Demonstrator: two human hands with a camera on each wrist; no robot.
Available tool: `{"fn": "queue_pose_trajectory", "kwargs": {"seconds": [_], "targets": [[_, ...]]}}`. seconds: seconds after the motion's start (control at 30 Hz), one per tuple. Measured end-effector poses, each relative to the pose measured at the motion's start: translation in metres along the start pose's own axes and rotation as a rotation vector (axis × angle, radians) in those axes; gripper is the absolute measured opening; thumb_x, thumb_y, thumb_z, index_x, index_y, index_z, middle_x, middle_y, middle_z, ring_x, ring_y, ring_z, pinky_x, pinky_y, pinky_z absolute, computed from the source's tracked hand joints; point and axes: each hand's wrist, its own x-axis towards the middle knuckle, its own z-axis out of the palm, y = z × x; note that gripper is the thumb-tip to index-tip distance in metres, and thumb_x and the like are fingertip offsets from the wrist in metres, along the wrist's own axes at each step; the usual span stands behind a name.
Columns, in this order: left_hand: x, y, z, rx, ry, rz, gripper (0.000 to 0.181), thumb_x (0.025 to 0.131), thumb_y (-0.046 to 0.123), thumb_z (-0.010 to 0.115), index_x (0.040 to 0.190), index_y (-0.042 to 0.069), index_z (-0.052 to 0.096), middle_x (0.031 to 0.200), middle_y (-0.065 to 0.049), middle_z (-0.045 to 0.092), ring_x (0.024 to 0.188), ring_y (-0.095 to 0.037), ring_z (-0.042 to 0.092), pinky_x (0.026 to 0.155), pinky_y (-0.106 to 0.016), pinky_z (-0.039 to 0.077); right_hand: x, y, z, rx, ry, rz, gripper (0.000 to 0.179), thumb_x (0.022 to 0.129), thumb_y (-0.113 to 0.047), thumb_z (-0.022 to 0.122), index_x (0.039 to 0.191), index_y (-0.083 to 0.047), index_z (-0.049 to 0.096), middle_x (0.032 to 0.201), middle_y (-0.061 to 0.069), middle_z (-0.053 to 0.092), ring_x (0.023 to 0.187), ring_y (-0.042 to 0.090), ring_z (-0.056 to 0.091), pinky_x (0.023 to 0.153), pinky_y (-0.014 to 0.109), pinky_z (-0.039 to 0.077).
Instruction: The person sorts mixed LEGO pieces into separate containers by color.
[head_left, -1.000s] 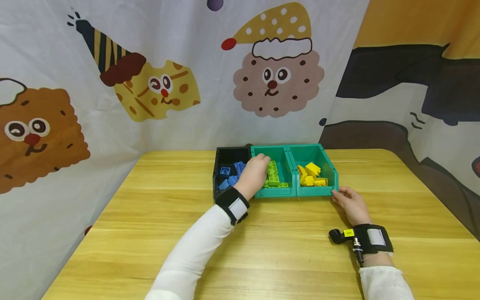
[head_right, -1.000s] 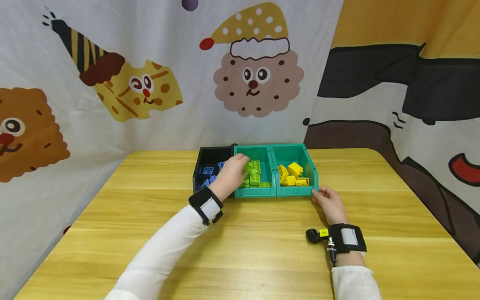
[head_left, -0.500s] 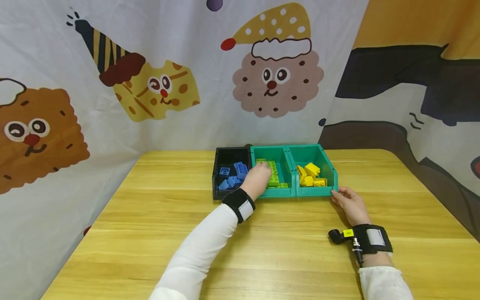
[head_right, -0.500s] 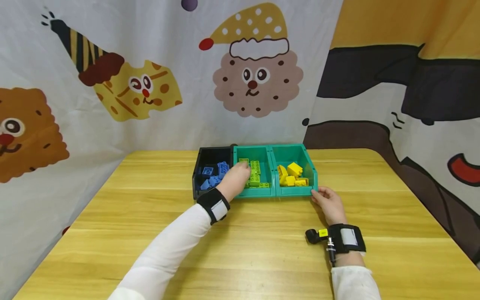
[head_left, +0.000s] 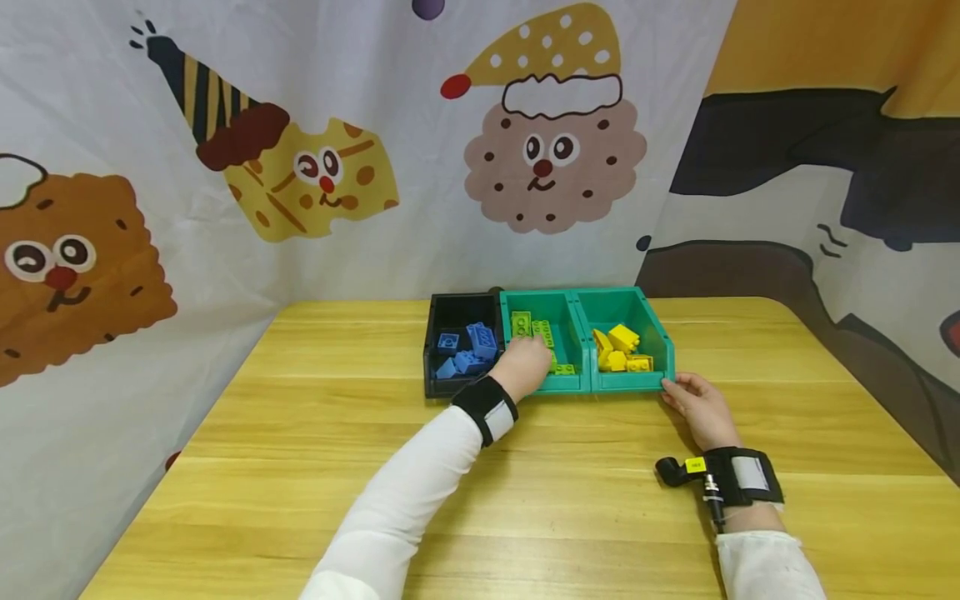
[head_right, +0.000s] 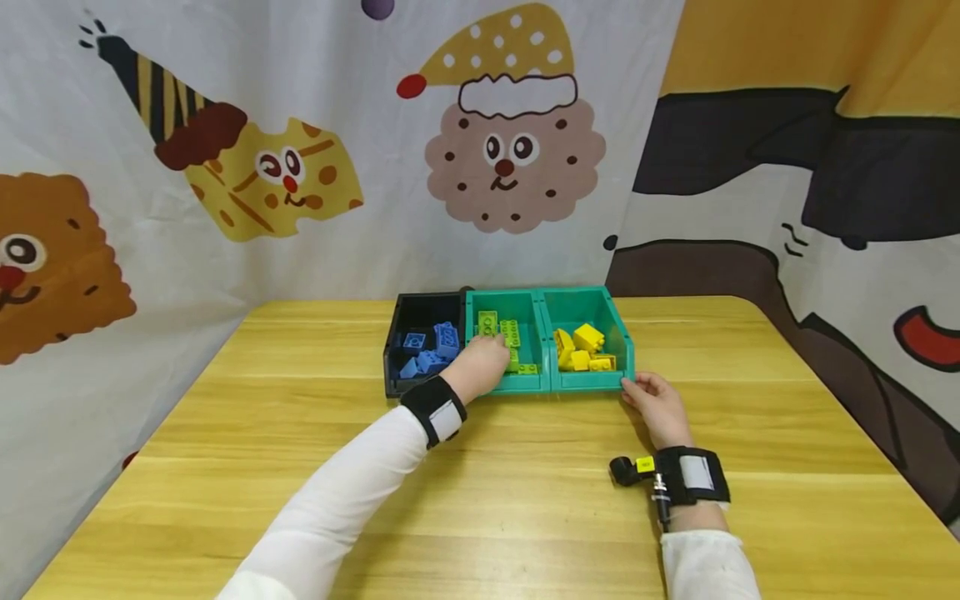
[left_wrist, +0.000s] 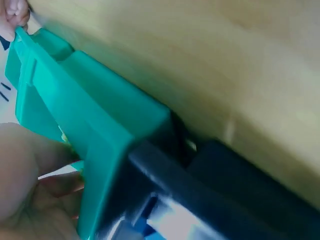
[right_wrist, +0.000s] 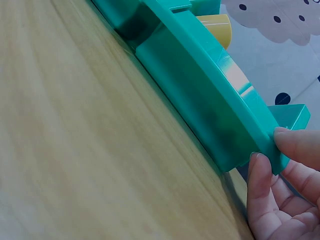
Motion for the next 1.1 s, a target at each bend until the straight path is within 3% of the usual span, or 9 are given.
{"fn": "queue_pose_trajectory", "kwargs": {"seconds": [0.13,0.23,0.37,0.5,0.63,0.87,1.1], "targets": [[0.000,0.003,-0.001,-0.088,-0.087,-0.035,0.038,0.101,0.021,0.044,0.138,0.018,0.048,0.142,-0.010,0.047,0.132,-0.027,0.043,0.114,-0.051,0.021,0.000,0.001,-0.001,0.009,-0.002,0.000,0.043,0.095,-0.028,0.056,0.120,0.005,0.046,0.091,-0.014,0.053,0.083,-0.007,0.055,0.076,0.009,0.048],[0.000,0.005,-0.001,-0.143,-0.097,-0.076,0.045,0.102,0.028,0.040,0.145,0.020,0.036,0.150,-0.012,0.036,0.143,-0.031,0.022,0.114,-0.058,0.004,0.000,0.002,-0.002,0.016,-0.001,-0.005,0.040,0.095,-0.026,0.056,0.119,0.004,0.046,0.090,-0.015,0.053,0.083,-0.006,0.055,0.075,0.010,0.048],[-0.003,0.007,0.000,-0.211,-0.093,-0.114,0.051,0.101,0.038,0.037,0.149,0.020,0.029,0.155,-0.016,0.022,0.146,-0.035,0.003,0.111,-0.062,-0.005,-0.002,0.000,-0.003,0.020,-0.002,0.001,0.042,0.095,-0.026,0.056,0.120,0.006,0.044,0.090,-0.015,0.053,0.083,-0.007,0.055,0.075,0.009,0.048],[-0.011,0.006,-0.001,-0.326,-0.084,-0.126,0.058,0.100,0.042,0.039,0.150,0.019,0.023,0.157,-0.018,0.013,0.145,-0.037,-0.002,0.111,-0.061,-0.006,-0.004,-0.001,-0.005,0.039,-0.005,0.006,0.044,0.094,-0.027,0.058,0.119,0.006,0.045,0.090,-0.014,0.053,0.083,-0.006,0.055,0.075,0.010,0.048],[-0.025,0.008,-0.008,-0.447,-0.042,-0.111,0.059,0.099,0.041,0.044,0.150,0.018,0.026,0.157,-0.017,0.012,0.145,-0.037,0.000,0.111,-0.061,-0.005,-0.005,0.001,-0.007,0.067,-0.007,-0.004,0.038,0.093,-0.027,0.059,0.115,0.002,0.047,0.089,-0.013,0.053,0.083,-0.005,0.055,0.075,0.010,0.049],[-0.062,0.004,-0.020,-0.543,0.078,-0.155,0.052,0.097,0.041,0.049,0.142,0.015,0.042,0.151,-0.017,0.029,0.142,-0.040,0.015,0.111,-0.063,0.007,-0.004,0.002,-0.007,0.088,-0.011,-0.016,0.035,0.093,-0.026,0.060,0.113,0.000,0.049,0.090,-0.012,0.054,0.083,-0.004,0.056,0.075,0.010,0.049],[-0.103,-0.010,-0.012,-0.622,0.222,-0.187,0.047,0.097,0.033,0.052,0.136,0.009,0.048,0.145,-0.018,0.039,0.137,-0.040,0.029,0.110,-0.057,0.024,-0.005,0.001,-0.003,0.033,-0.008,0.004,0.042,0.094,-0.028,0.058,0.118,0.004,0.046,0.090,-0.013,0.053,0.083,-0.006,0.054,0.076,0.010,0.048]]}}
